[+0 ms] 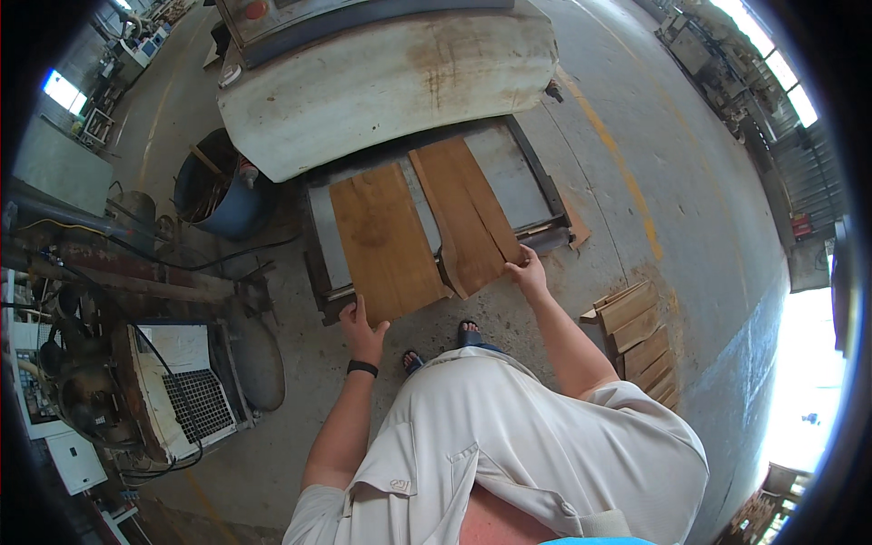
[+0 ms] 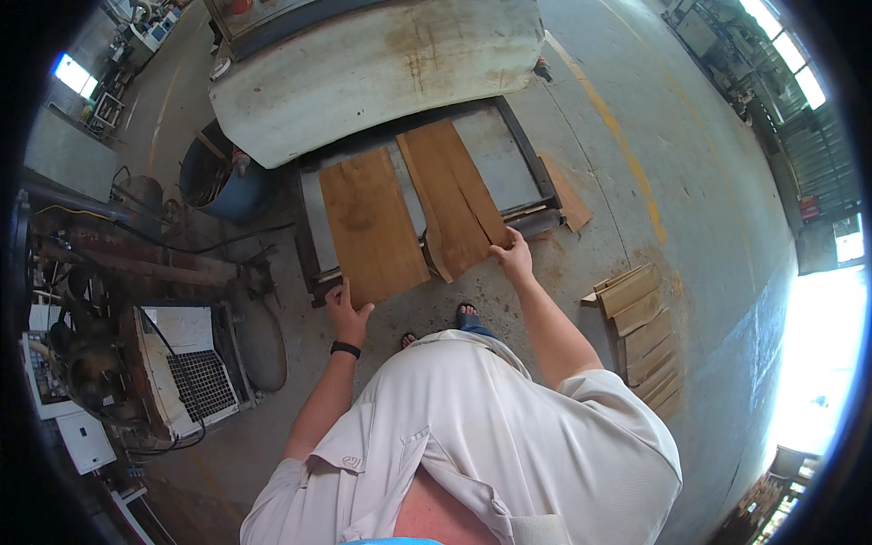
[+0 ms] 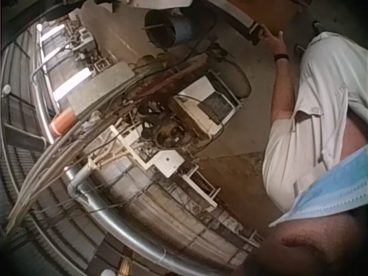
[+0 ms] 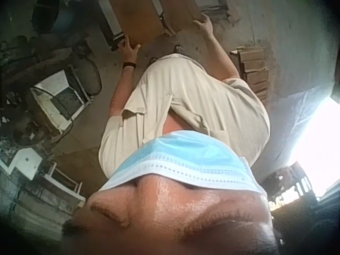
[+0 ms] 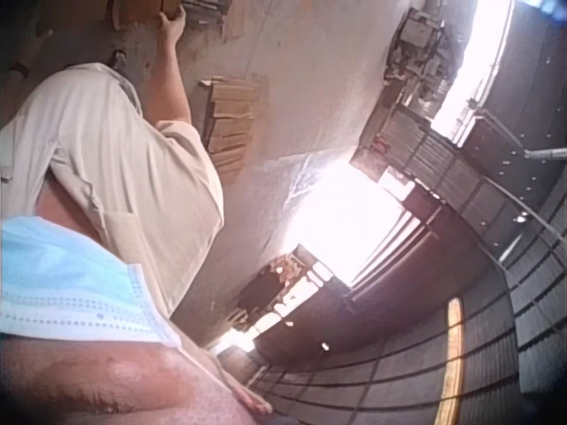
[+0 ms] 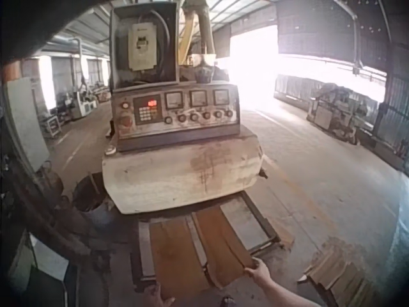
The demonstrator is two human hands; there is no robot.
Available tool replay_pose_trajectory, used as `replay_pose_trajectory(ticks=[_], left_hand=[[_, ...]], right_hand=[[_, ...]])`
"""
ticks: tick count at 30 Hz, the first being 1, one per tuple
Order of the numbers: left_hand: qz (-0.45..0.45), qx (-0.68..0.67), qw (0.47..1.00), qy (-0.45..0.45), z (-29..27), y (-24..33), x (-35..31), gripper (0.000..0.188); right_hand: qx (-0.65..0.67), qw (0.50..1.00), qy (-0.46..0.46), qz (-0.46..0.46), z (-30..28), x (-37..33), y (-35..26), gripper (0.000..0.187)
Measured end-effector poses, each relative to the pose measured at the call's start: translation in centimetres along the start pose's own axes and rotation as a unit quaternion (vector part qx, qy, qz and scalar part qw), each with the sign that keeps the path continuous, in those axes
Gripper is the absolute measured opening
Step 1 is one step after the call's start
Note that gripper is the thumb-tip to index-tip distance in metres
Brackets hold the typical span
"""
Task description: The person picks up wooden boards from a stack on the floor, carries them to a woodworking machine, and feeds them into the machine by hand.
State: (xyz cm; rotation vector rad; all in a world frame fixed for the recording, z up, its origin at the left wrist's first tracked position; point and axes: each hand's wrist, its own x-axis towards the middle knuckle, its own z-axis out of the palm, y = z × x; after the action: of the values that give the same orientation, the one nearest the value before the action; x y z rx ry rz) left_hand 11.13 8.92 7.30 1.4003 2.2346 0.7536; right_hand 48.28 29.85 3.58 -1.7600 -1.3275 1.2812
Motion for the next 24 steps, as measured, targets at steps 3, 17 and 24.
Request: replay_pose_trajectory(ticks=[3,17,24], left_hand=[[0.061,0.170,0.983,-0.010,-0.5,3.8,-1.2,0.090],[0.057,0.286,0.955,-0.060,2.3,6.7,3.9,0.055],[0.059,0.296,0.953,-0.038,2.5,7.1,8.5,0.056]], right_hand=[[-0.224,0.966,0.038,-0.124,-0.6,-1.7,-1.5,0.083],[-0.444,0.812,-0.125,-0.358,-2.0,0.2,-7.0,0.073],[-0.430,0.814,-0.118,-0.371,0.2,2.9,-8.0,0.073]])
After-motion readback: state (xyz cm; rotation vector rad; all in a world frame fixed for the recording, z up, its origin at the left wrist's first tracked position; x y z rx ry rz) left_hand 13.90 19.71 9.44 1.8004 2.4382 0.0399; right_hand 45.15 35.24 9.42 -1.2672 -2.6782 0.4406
